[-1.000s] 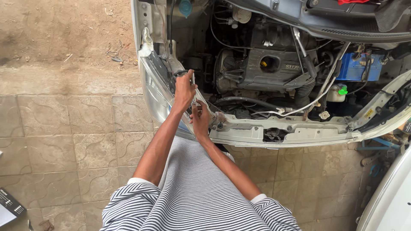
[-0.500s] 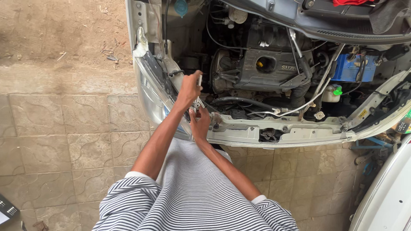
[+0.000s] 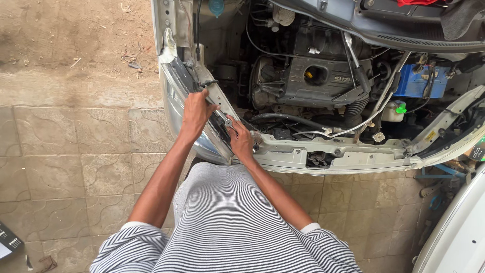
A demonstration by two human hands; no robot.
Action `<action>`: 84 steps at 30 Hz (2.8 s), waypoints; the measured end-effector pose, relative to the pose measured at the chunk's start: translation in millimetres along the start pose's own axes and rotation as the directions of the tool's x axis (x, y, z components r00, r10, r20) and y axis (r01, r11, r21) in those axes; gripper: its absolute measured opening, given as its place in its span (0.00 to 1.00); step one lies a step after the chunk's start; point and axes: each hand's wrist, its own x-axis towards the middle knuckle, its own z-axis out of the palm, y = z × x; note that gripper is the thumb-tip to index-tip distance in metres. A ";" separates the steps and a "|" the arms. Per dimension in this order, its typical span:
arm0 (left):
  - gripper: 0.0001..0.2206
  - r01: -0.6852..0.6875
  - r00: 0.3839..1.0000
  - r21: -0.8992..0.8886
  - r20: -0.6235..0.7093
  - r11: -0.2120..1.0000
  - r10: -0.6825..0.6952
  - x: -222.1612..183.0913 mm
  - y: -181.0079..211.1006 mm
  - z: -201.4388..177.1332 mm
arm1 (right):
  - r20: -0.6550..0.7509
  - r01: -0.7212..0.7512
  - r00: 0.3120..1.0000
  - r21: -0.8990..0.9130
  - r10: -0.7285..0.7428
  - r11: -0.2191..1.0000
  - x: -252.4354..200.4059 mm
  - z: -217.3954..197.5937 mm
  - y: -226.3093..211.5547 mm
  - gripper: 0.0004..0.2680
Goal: The person uses a socket wrench to remove and replace components in a car engine bay, including working on the headlight housing and internal engine parts.
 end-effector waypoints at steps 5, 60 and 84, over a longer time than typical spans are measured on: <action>0.19 -0.042 0.998 0.121 -0.045 0.992 0.048 -15.0 -7.4 -4.3 | 0.146 -0.007 0.989 -0.070 0.017 0.998 10.0 -15.7 3.9 0.17; 0.22 0.664 0.748 -0.501 0.470 0.556 -0.469 -132.7 20.4 127.4 | 0.988 0.945 -0.003 -0.048 0.157 0.324 179.3 5.6 -27.3 0.15; 0.22 0.652 0.758 -0.526 0.478 0.546 -0.445 -134.4 1.9 136.3 | 1.000 0.841 0.017 -0.020 0.011 0.541 189.6 -21.2 19.9 0.20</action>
